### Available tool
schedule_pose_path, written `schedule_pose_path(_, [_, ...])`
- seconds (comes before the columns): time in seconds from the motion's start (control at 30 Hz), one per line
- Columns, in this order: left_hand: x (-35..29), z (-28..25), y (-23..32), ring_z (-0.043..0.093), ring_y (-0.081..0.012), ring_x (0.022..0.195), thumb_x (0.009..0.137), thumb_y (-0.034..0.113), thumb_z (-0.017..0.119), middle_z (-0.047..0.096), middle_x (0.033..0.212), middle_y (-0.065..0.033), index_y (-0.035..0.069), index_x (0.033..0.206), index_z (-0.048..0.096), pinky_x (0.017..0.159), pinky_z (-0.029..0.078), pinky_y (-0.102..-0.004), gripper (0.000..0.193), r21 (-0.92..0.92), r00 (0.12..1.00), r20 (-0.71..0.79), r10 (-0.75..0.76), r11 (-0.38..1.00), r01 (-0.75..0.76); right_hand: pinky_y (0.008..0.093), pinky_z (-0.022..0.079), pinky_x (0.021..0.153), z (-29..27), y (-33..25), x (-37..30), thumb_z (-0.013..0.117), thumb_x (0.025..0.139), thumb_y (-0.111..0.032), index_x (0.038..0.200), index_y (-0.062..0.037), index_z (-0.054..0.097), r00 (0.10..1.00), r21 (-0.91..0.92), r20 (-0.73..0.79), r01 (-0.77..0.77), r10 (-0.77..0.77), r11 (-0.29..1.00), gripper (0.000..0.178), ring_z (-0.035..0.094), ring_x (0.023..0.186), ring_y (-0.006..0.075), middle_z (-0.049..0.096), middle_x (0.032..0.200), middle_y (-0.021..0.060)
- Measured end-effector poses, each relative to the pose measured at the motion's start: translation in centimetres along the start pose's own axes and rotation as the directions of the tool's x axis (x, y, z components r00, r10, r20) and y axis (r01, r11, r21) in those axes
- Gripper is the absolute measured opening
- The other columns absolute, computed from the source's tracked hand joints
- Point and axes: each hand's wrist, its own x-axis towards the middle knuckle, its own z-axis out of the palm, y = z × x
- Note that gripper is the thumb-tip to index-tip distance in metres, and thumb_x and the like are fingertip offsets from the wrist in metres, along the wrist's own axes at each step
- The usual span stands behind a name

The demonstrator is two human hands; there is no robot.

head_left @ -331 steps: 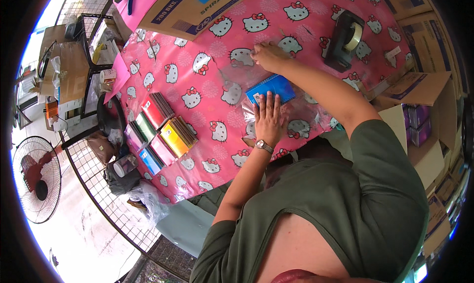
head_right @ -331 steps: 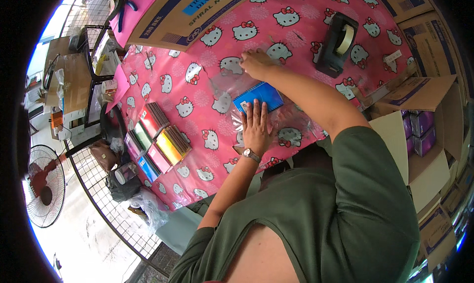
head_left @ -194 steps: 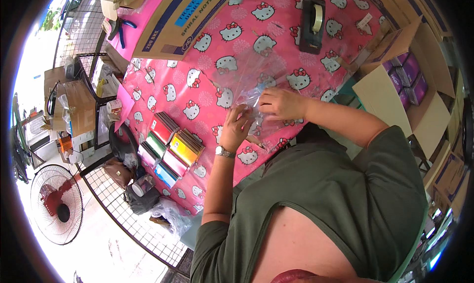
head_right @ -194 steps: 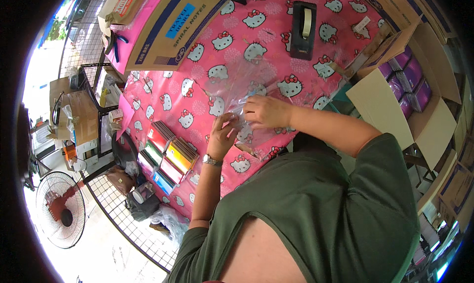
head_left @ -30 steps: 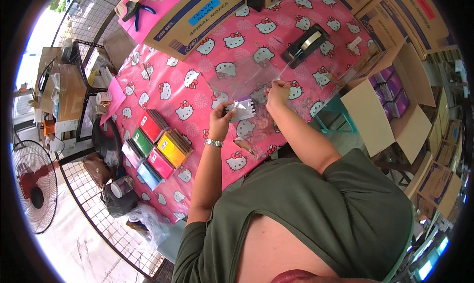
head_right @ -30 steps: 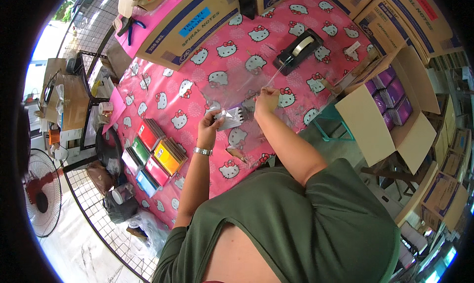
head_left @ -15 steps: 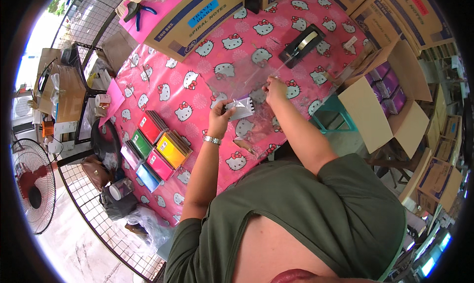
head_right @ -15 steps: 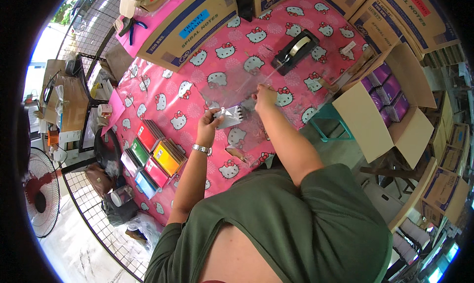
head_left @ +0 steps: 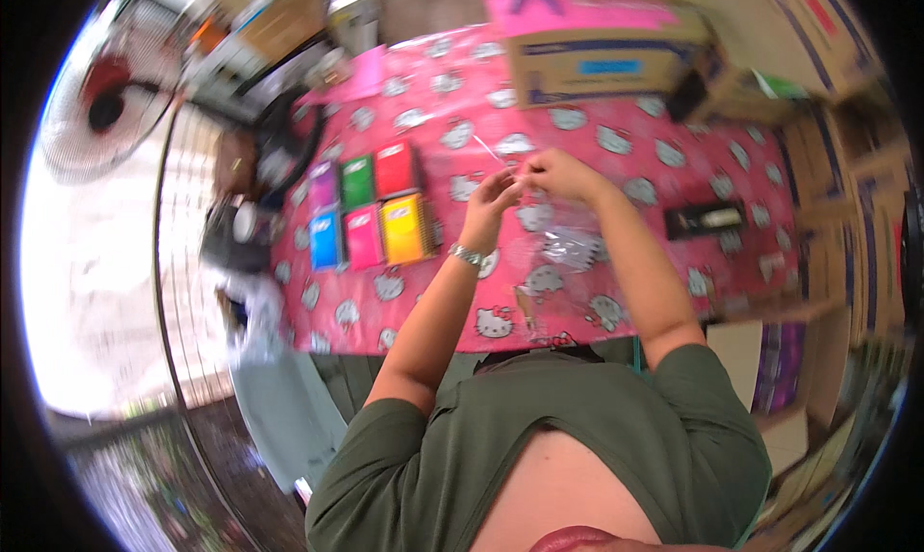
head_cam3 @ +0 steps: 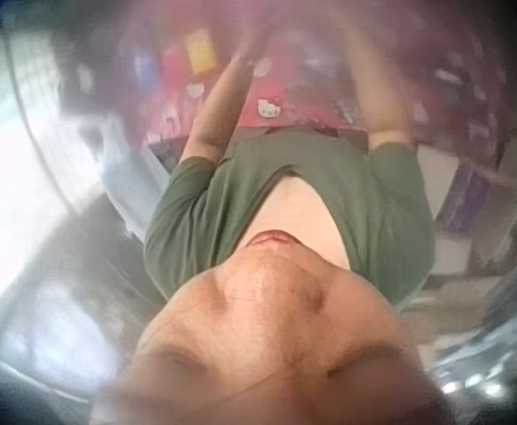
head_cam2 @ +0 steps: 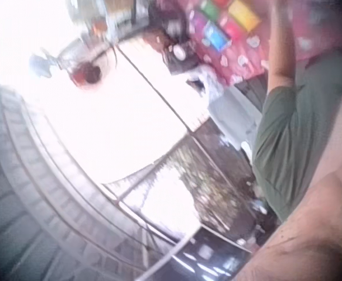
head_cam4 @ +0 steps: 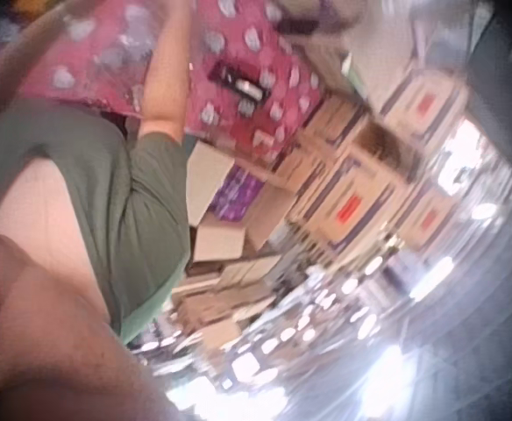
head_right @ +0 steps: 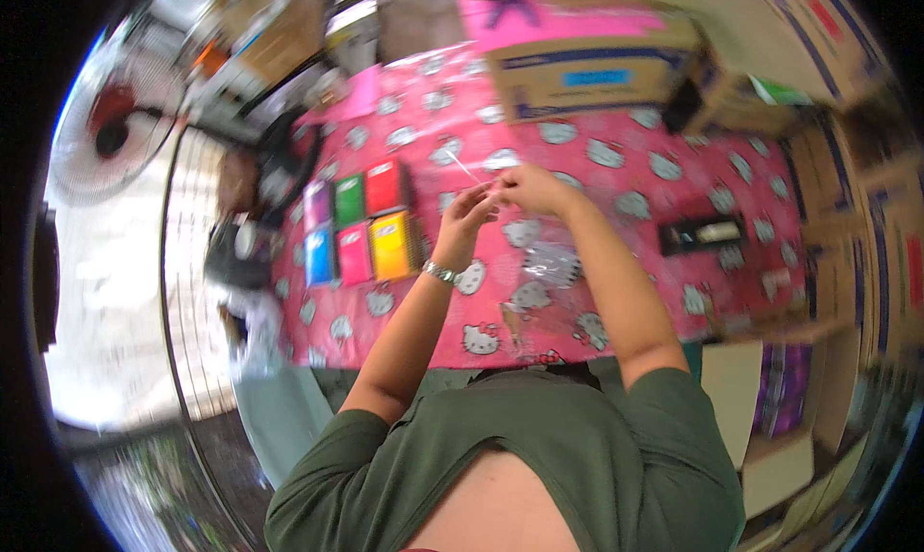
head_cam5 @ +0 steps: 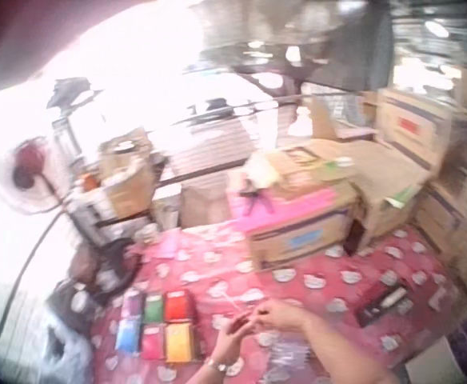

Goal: The person organizes small notebooks by color, gathers a stack of notebooks, and places them into a clear plastic adhesive bag.

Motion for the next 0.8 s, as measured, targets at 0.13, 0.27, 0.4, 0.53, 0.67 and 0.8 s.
schedule_pose_path(0.13, [-1.7, -4.9, 3.2, 0.053, -0.007, 0.067, 0.085, 0.01, 0.066, 0.065, 0.075, -0.0015, -0.001, 0.09, 0.069, 0.062, 0.043, -0.0223, 0.013, 0.154, 0.973, -0.157, 0.168, 0.977, -0.144, 0.0304, 0.047, 0.061, 5.0, -4.8, 2.4, 0.067, 0.082, -0.023, 0.092, -0.0007, 0.067, 1.0, -0.26, -0.001, 0.012, -0.013, 0.965, 0.024, 0.058, 0.066, 0.0143, 0.065, 0.074, 0.0068])
schedule_pose_path(0.27, [-5.9, -17.2, 6.7, 0.054, -0.0072, 0.064, 0.084, 0.009, 0.068, 0.063, 0.075, -0.0006, -0.002, 0.095, 0.069, 0.059, 0.043, -0.022, 0.016, 0.066, 0.794, -0.557, 0.243, 0.966, -0.249, 0.0294, 0.049, 0.07, 9.0, -6.0, 3.9, 0.068, 0.082, -0.023, 0.11, -0.0026, 0.064, 0.944, -0.268, -0.103, 0.278, -0.315, 0.922, 0.035, 0.06, 0.08, 0.0175, 0.065, 0.094, 0.0096])
schedule_pose_path(0.4, [-14.1, -35.6, 12.3, 0.056, -0.0121, 0.055, 0.082, 0.0, 0.067, 0.063, 0.073, -0.0056, -0.003, 0.099, 0.065, 0.052, 0.047, -0.0253, 0.018, 0.345, 0.434, -0.764, 0.477, 0.871, -0.349, 0.0284, 0.048, 0.072, 9.0, -7.1, 1.5, 0.066, 0.083, -0.017, 0.115, -0.0026, 0.062, 0.965, -0.272, -0.147, 0.17, -0.216, 0.947, 0.035, 0.06, 0.083, 0.0157, 0.064, 0.095, 0.0076])
schedule_pose_path(0.53, [-20.2, -47.5, 17.7, 0.058, -0.0145, 0.055, 0.077, -0.002, 0.069, 0.059, 0.068, -0.007, 0.002, 0.092, 0.053, 0.051, 0.048, -0.028, 0.022, 0.631, 0.028, -0.769, 0.638, 0.766, -0.12, 0.0265, 0.047, 0.069, 7.1, -3.1, -0.8, 0.064, 0.085, -0.013, 0.115, -0.0017, 0.061, 0.958, -0.147, -0.284, 0.004, -0.046, 0.989, 0.032, 0.057, 0.076, 0.0114, 0.063, 0.089, 0.0044])
schedule_pose_path(0.67, [-22.6, -57.3, 19.8, 0.064, -0.0217, 0.065, 0.076, 0.008, 0.071, 0.064, 0.073, -0.0122, 0.002, 0.086, 0.057, 0.06, 0.051, -0.0357, 0.018, 0.632, -0.004, -0.665, 0.747, 0.565, 0.53, 0.0257, 0.048, 0.07, 5.3, -0.5, -3.8, 0.063, 0.087, -0.011, 0.116, -0.0019, 0.06, 0.907, -0.196, -0.418, -0.145, 0.051, 0.97, 0.031, 0.057, 0.075, 0.0105, 0.063, 0.088, 0.0031])
schedule_pose_path(0.8, [-27.0, -67.4, 20.7, 0.063, -0.0217, 0.072, 0.079, 0.012, 0.064, 0.067, 0.078, -0.0111, 0.003, 0.1, 0.068, 0.069, 0.05, -0.0321, 0.024, 0.349, 0.2, -0.813, 0.548, 0.183, 0.919, 0.0217, 0.045, 0.071, 4.4, -0.1, -5.3, 0.061, 0.089, -0.013, 0.115, -0.0017, 0.06, 0.907, -0.208, -0.406, -0.211, 0.112, 0.955, 0.028, 0.053, 0.08, 0.0067, 0.058, 0.09, -0.001])
